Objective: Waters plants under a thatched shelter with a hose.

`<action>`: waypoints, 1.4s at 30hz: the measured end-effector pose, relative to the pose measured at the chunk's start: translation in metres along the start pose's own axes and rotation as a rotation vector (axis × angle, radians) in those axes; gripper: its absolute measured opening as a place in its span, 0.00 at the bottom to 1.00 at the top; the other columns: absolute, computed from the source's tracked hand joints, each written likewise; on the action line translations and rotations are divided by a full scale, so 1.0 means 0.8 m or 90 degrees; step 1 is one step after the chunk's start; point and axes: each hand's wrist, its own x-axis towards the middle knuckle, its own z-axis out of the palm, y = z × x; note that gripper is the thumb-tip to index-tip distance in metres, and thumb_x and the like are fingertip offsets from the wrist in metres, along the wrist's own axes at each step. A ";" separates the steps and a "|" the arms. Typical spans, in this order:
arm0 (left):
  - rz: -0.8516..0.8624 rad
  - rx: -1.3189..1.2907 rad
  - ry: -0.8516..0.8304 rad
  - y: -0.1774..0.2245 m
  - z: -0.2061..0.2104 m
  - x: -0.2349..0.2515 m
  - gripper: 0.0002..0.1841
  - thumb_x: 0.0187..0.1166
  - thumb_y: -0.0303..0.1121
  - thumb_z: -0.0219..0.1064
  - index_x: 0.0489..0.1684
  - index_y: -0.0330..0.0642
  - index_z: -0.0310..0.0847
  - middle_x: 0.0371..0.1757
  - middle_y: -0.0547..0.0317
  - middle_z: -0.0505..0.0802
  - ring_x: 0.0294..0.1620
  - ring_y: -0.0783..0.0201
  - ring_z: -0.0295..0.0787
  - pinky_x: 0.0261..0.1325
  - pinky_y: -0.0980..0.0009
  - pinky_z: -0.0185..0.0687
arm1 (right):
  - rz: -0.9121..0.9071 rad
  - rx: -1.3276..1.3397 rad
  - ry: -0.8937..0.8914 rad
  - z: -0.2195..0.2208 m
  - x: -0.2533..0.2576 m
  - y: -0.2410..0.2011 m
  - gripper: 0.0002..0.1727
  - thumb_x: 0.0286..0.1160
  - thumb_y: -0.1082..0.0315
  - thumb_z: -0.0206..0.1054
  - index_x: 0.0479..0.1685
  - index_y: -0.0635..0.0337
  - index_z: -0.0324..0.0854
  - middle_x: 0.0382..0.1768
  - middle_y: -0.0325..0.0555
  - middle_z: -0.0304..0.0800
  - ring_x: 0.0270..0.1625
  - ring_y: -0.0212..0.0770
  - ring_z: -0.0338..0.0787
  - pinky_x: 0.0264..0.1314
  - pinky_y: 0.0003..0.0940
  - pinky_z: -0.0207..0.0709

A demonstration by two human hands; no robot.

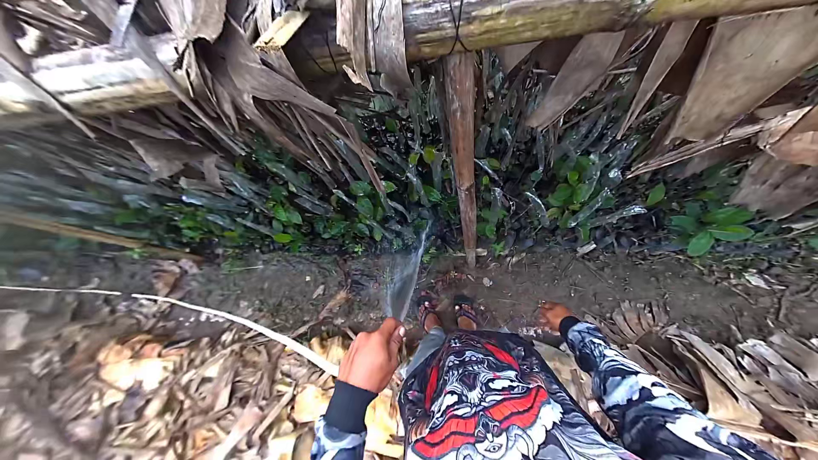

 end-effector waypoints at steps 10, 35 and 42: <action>0.006 0.032 -0.051 -0.009 0.000 0.010 0.22 0.93 0.53 0.48 0.66 0.56 0.84 0.42 0.44 0.94 0.48 0.39 0.93 0.52 0.36 0.84 | 0.013 0.069 0.011 0.025 -0.026 0.001 0.22 0.97 0.60 0.49 0.76 0.64 0.73 0.61 0.61 0.88 0.50 0.50 0.91 0.53 0.47 0.82; -0.042 0.023 0.015 -0.034 -0.003 0.006 0.22 0.93 0.53 0.47 0.66 0.57 0.84 0.43 0.44 0.94 0.49 0.40 0.93 0.51 0.36 0.84 | -0.016 0.006 -0.016 0.035 -0.017 -0.013 0.21 0.96 0.59 0.50 0.74 0.63 0.75 0.58 0.58 0.89 0.47 0.48 0.91 0.51 0.45 0.83; -0.047 0.005 0.037 -0.039 -0.008 0.008 0.22 0.93 0.51 0.48 0.66 0.54 0.84 0.43 0.43 0.94 0.49 0.39 0.93 0.51 0.35 0.83 | -0.015 0.031 -0.020 0.037 -0.022 -0.015 0.22 0.97 0.60 0.50 0.76 0.65 0.73 0.61 0.61 0.87 0.50 0.51 0.90 0.53 0.48 0.83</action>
